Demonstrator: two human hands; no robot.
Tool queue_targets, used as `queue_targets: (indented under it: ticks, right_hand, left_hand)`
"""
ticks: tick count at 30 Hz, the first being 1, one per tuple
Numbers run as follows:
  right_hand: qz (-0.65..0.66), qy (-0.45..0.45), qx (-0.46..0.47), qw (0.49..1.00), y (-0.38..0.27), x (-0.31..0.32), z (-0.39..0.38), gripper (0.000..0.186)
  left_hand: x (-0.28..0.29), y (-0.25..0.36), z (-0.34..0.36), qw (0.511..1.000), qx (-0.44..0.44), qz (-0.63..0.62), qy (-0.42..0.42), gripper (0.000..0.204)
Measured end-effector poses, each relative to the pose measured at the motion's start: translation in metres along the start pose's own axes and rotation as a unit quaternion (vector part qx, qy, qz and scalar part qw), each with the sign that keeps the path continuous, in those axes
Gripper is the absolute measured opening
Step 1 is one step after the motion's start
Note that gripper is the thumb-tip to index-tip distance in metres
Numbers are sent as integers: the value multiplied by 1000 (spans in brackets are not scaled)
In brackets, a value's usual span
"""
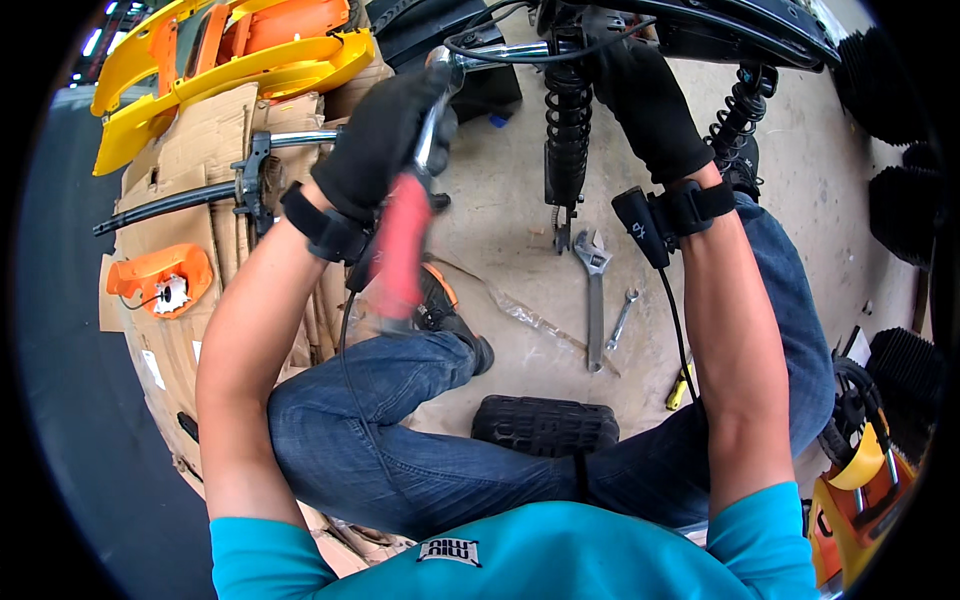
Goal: The person uses a socket wrench and an adjustable wrench to loosen and remove hardware from a motorcycle front fork assembly.
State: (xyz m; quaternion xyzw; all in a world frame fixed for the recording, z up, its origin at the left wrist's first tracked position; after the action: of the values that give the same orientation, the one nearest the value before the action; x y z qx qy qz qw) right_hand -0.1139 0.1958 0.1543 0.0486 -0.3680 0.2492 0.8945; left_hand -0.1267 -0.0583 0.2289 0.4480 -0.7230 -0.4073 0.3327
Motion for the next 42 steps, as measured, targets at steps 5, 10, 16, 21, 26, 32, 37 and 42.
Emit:
queue_targets:
  ticks: [5,10,16,21,26,32,37,42]
  right_hand:
    - [-61,-9,18,998,0,-3,-5,41]
    - [-92,-33,33,995,2,-4,-7,44]
    - [7,49,28,998,-4,5,5,19]
    - [47,41,-14,998,-6,4,5,15]
    - [29,-9,-29,999,5,-5,-4,40]
    - [98,-45,-81,991,-2,7,10,27]
    - [92,-36,-76,992,-1,-3,8,30]
    - [57,-31,-75,995,-2,-4,3,37]
  left_hand:
    - [21,21,13,982,90,-111,-126,28]
    - [13,26,8,996,62,-33,-58,31]
    - [-5,-11,9,962,-196,173,80,25]
    - [-5,-39,15,956,-220,162,102,25]
    - [-12,-14,-16,992,-119,-10,40,37]
    - [-2,7,-55,994,-55,-64,-74,54]
    - [-11,-7,-57,982,-182,18,-52,48]
    - [-11,-3,-52,824,-412,376,102,43]
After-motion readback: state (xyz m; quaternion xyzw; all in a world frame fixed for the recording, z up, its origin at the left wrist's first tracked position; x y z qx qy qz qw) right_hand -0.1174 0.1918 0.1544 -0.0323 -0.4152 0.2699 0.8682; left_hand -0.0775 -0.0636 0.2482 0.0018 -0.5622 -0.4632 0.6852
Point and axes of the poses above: each hand's wrist, its own z-axis towards the middle knuckle, its own x-axis out of the back of the hand, y = z × x, the point moved 2 cm from there along z, towards the middle knuckle, and after that the axes turned 7 degrees about y, right-handed, at the moved point
